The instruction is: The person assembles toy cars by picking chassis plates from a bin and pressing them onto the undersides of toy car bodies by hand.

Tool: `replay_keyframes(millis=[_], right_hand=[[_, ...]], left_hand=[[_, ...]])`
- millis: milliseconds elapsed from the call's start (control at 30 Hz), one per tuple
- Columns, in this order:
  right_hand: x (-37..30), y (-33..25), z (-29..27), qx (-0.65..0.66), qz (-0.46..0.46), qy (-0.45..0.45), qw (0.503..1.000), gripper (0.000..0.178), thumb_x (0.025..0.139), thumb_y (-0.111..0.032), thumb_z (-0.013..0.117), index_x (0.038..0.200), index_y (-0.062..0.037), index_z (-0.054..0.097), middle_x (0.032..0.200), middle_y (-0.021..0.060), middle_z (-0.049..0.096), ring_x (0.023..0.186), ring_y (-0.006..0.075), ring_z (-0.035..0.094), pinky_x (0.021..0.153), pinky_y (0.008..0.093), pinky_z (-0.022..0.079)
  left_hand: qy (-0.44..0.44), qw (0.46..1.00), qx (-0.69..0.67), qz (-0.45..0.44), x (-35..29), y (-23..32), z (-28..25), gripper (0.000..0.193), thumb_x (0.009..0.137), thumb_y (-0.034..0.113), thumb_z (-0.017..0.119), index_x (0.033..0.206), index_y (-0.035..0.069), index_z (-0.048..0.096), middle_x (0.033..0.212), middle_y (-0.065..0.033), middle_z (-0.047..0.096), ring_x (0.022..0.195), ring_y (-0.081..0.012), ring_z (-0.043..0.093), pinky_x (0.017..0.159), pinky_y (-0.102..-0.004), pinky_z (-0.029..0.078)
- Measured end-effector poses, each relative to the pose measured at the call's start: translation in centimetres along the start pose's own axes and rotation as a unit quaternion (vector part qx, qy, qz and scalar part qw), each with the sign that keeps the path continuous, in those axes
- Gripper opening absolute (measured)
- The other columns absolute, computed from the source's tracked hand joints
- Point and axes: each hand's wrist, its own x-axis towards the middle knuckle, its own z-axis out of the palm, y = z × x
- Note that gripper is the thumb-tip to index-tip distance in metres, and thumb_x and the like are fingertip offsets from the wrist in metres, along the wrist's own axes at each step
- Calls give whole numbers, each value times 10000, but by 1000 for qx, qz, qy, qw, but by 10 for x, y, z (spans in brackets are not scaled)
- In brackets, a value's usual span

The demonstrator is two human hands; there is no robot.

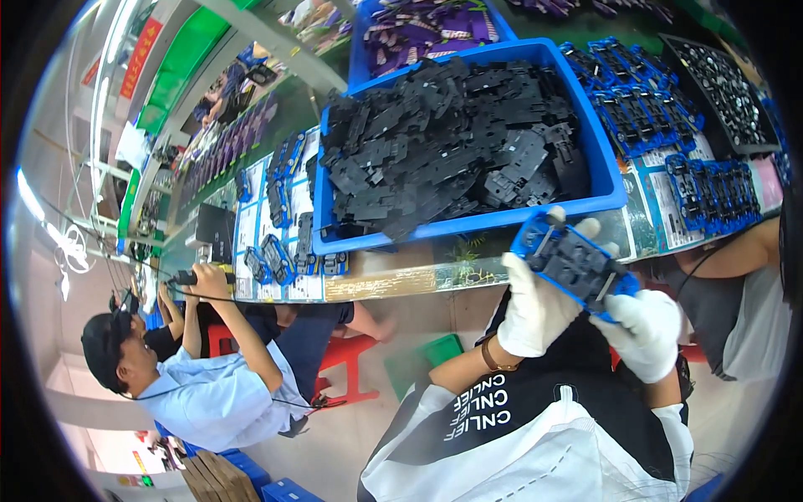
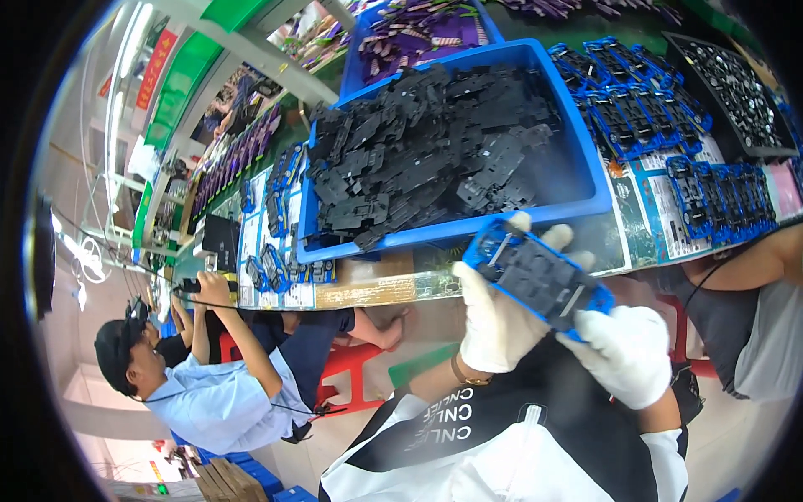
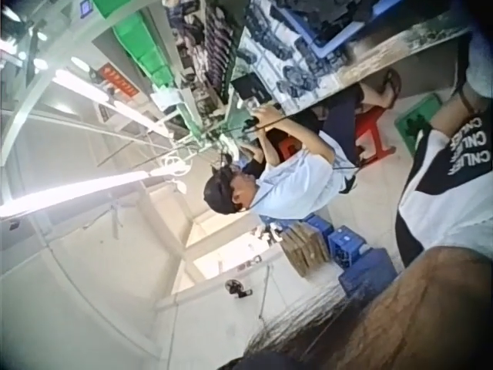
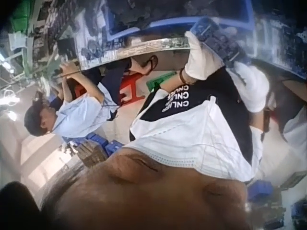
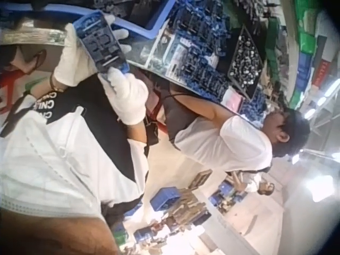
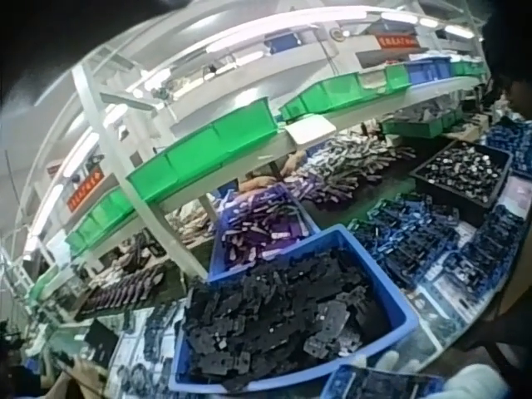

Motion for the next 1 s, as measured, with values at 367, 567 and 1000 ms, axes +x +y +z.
replay_keyframes(millis=[367,567,1000], right_hand=[[137,8,15,-19,-87,95,992,197,732,-109,667,926,-81,640,847,90,626,764,288,602,699,363,483],[215,76,74,-158,-172,58,971,256,738,-122,664,984,-66,621,1005,107,615,933,291,593,810,355,480],[224,76,82,192,32,-125,973,218,882,-139,571,1059,-32,639,992,115,659,914,208,617,849,297,463]], left_hand=[[111,990,-46,79,-36,64,-41,701,836,695,402,1313,183,433,1228,-110,529,1179,-325,496,985,-502,414],[104,990,-68,65,-41,66,-44,717,833,676,434,1293,127,457,1186,-149,572,1108,-364,548,955,-622,403],[96,993,-48,57,-39,75,-49,707,827,701,416,1269,151,460,1180,-120,554,1115,-327,536,959,-516,439]])
